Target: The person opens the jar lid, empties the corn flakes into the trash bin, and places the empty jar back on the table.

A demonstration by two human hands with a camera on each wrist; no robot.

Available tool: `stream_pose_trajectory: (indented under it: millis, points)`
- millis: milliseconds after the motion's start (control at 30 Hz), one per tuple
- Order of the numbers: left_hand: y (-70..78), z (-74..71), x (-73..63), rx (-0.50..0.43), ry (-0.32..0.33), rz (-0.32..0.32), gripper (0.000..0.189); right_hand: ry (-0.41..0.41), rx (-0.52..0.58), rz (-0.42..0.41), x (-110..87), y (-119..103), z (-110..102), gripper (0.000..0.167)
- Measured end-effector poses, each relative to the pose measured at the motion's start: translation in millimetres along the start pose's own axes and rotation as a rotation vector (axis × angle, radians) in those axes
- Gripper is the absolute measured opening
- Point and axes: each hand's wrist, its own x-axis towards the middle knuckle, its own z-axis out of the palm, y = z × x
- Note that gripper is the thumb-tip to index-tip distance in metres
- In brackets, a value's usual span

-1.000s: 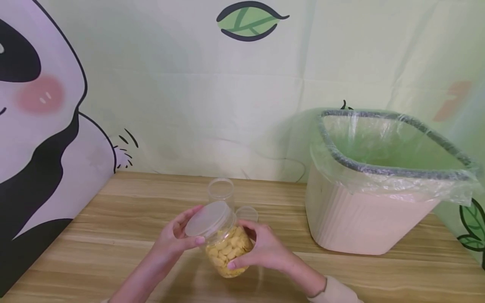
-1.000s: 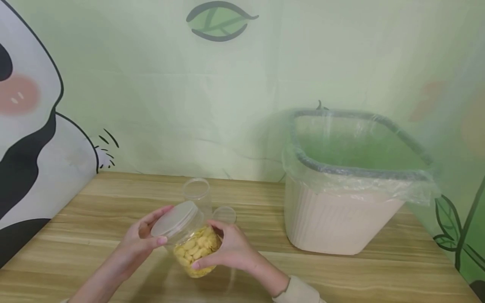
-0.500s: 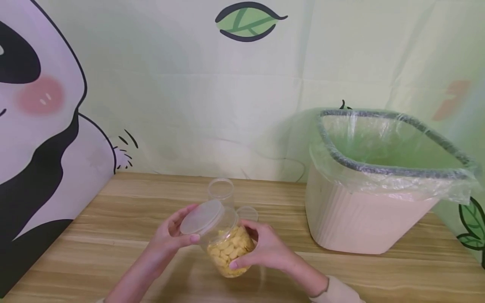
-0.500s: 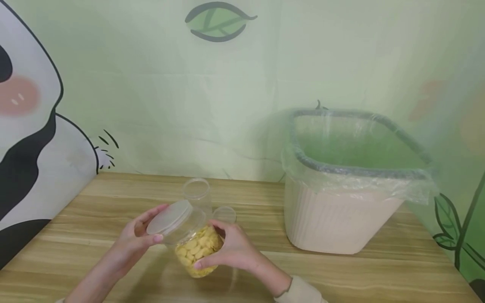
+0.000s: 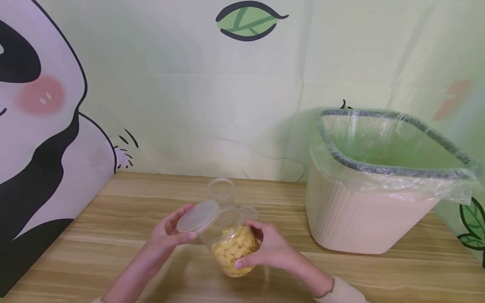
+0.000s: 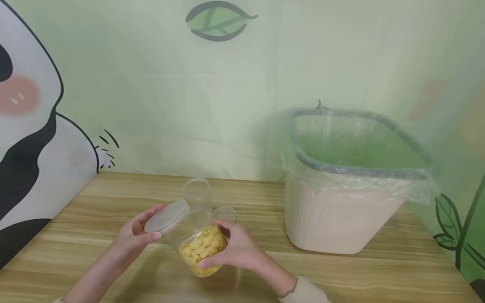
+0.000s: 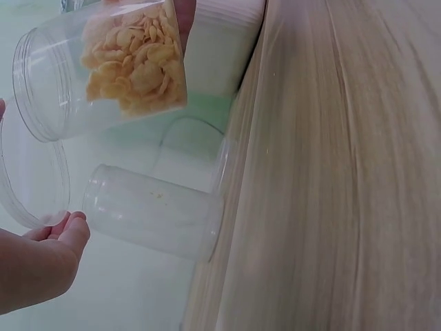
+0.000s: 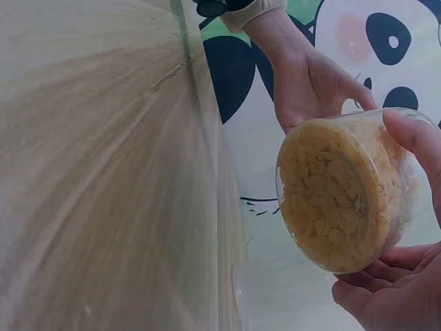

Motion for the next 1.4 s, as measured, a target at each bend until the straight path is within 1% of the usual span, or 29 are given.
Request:
stream_pose_trajectory:
  millis: [167,400,667,833,967,1067,1233,1333,1400]
  points:
    - [-0.4,-3.0,0.4,-0.003,0.004,-0.017,0.075,0.009,0.004,-0.001,-1.8,0.0,-3.4,0.073]
    - [-1.7,-7.2,1.2,0.019,0.008,-0.018,0.076,0.025,-0.009,-0.009,-4.0,0.7,-7.9,0.079]
    - [-7.7,-16.0,1.4,-0.001,-0.008,-0.019,0.076,0.034,-0.014,-0.024,-5.0,1.2,-11.2,0.076]
    - [-11.8,-20.6,1.4,0.015,-0.006,-0.025,0.076,0.043,-0.004,-0.014,-5.5,1.2,-13.6,0.074]
    - [-14.0,-22.7,1.4,0.056,-0.005,-0.029,0.076,0.043,0.006,-0.012,-5.7,1.2,-15.6,0.074]
    - [-15.5,-23.9,1.9,0.106,-0.008,-0.029,0.078,0.047,0.008,-0.016,-5.8,1.2,-16.7,0.074]
    - [-18.8,-25.0,2.4,0.176,-0.036,-0.029,0.080,0.061,0.005,-0.012,-6.1,0.1,-17.6,0.075]
    - [-21.7,-25.4,3.4,0.206,-0.058,-0.014,0.082,0.068,0.006,-0.006,-6.3,-0.5,-18.1,0.075]
    - [-23.5,-25.6,4.3,0.239,-0.070,0.007,0.083,0.069,0.003,-0.006,-6.4,-0.5,-18.4,0.075]
